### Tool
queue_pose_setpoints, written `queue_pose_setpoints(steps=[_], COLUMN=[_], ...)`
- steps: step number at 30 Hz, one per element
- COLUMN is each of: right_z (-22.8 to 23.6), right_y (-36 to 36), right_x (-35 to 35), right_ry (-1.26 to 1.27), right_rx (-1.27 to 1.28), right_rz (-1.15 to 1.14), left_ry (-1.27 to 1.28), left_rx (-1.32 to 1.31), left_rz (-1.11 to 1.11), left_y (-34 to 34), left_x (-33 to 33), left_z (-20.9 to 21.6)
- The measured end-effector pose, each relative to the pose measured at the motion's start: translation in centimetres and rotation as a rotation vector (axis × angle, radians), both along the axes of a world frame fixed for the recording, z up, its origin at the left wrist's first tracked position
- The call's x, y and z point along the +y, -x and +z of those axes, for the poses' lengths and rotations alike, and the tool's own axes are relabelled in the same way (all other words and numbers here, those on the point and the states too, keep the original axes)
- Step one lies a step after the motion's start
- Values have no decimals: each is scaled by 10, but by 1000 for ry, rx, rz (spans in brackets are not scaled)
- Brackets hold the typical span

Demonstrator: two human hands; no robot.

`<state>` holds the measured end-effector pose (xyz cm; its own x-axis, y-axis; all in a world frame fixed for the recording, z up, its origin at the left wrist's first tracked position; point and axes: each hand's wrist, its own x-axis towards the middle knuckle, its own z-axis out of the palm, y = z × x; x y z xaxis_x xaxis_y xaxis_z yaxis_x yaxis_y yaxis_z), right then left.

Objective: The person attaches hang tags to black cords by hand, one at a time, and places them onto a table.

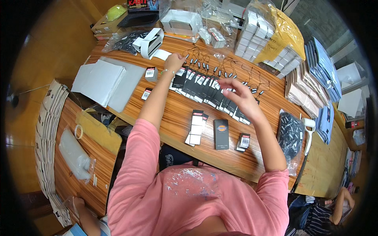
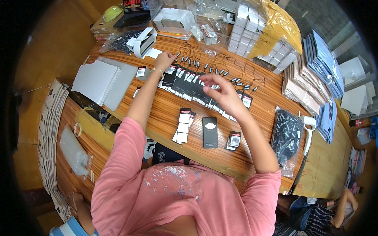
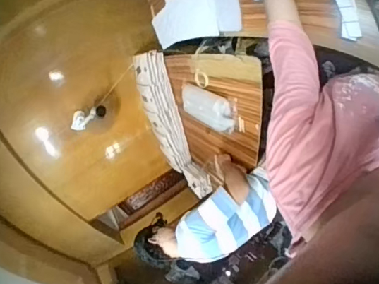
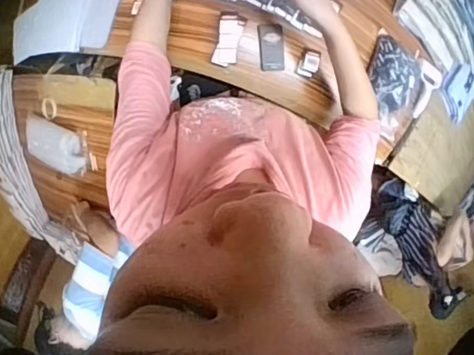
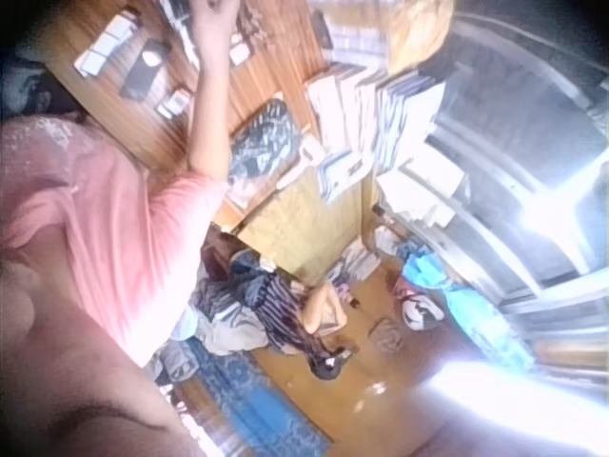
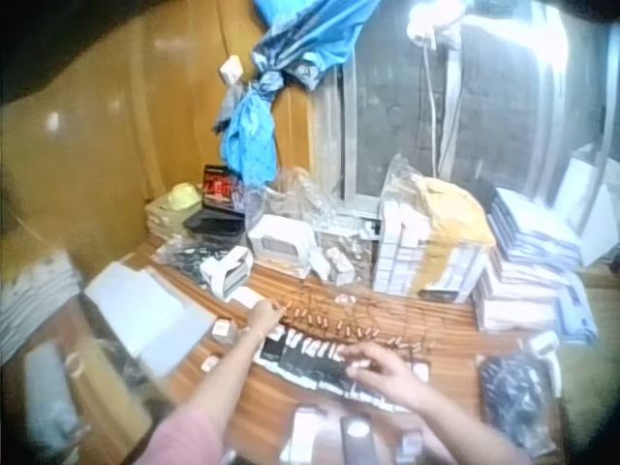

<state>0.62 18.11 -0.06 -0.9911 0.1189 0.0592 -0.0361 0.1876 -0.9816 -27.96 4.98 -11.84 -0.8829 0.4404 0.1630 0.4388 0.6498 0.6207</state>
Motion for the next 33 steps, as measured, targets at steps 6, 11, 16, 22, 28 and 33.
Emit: queue_pose_setpoints(steps=[6,11,16,22,28,33], right_z=[1,-12,-20,-32,-52,-74], right_y=[-70,-105,-118,-145,-155,-159], right_x=[3,8,12,13,8,12], right_ry=[163,289,351,-114,-629,-626], right_rx=[-57,-48,-44,-141,-196,-245], right_rz=[-102,-236,-300,-375,-405,-328], left_ry=[78,68,-179,-386,266,302], left_rx=[-32,-152,-62,9,216,257], left_rz=[19,48,36,-238,-664,-620], left_y=[15,17,9,-109,-252,-265], left_x=[4,12,8,-7,-16,-16], left_z=[-6,-2,-11,66,76,53])
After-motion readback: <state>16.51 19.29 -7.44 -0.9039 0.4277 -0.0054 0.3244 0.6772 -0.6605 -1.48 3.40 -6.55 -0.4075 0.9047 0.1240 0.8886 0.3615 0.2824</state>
